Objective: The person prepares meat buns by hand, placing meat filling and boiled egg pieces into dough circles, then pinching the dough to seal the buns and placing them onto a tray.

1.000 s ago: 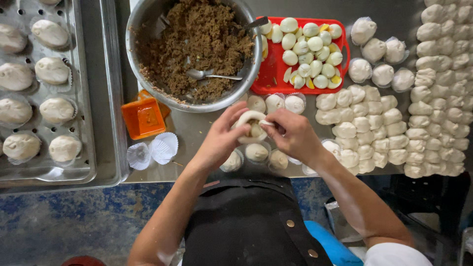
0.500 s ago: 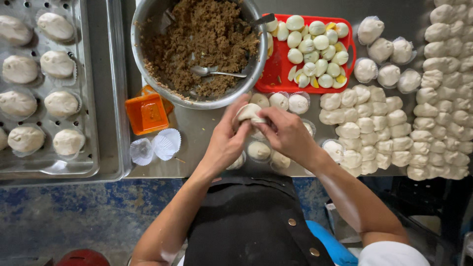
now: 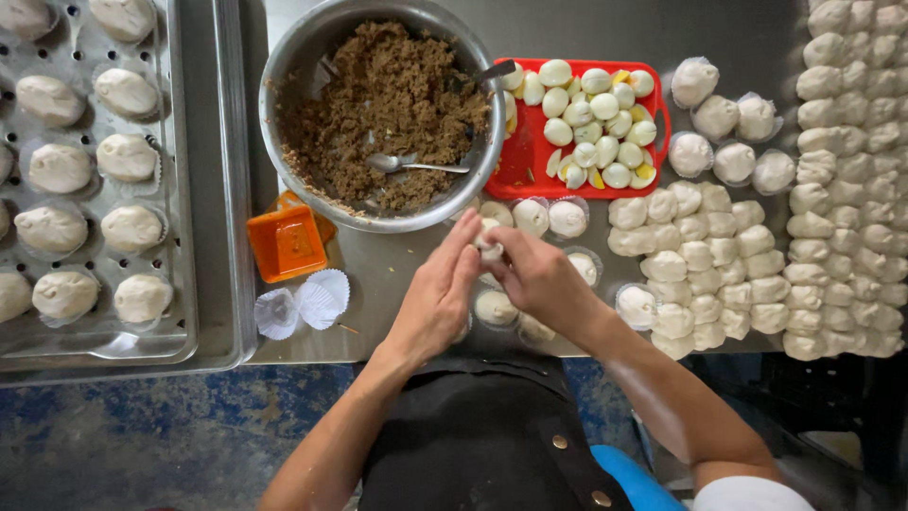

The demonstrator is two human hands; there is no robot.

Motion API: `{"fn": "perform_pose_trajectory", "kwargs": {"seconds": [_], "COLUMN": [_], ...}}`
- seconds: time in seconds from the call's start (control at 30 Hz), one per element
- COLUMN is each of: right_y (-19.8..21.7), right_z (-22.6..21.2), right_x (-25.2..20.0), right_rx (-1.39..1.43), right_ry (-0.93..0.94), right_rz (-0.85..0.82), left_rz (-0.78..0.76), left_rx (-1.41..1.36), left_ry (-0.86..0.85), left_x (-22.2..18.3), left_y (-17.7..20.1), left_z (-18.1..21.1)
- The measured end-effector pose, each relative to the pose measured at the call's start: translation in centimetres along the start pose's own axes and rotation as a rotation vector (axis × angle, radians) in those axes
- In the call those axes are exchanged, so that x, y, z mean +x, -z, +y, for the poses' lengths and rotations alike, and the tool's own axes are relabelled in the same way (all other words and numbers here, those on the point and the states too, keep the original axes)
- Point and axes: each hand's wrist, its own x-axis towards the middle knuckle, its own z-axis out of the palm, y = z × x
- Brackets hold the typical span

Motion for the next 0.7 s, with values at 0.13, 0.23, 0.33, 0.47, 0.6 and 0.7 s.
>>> {"fn": "perform_pose_trajectory", "kwargs": {"seconds": [0.13, 0.23, 0.33, 0.47, 0.6, 0.7], "right_y": [1.2, 2.1, 2.5, 2.8, 3.2, 3.4], "right_z": [-1.2, -2.8, -4.1, -4.6, -4.3, -4.3], "right_x": [0.6, 1.0, 1.4, 1.9, 1.9, 1.7], "right_rx": [0.527, 0.887, 0.458, 0.376, 0.56, 0.053], "right_ry": [-0.341, -0.298, -0.122, -0.046, -0.192, 0.091], "right_rz": [-0.112, -0.099, 0.02, 0.125, -0.049, 0.103], "left_rz": [0.204, 0.302, 0.382, 0.286, 0.159, 0.076], "left_rx": [-0.109, -0.072, -0.059, -0.12, -0.118, -0.176], "left_ry": [-0.266, -0.463, -0.418, -0.385, -0.312, -0.124], "left_x": [-0.4, 0.0, 0.2, 0.3, 0.1, -0.1], "left_y": [0.5, 0.0, -0.5, -0.1, 0.8, 1.0], "left_z": [1.2, 1.7, 2.0, 2.1, 1.9, 2.0]}}
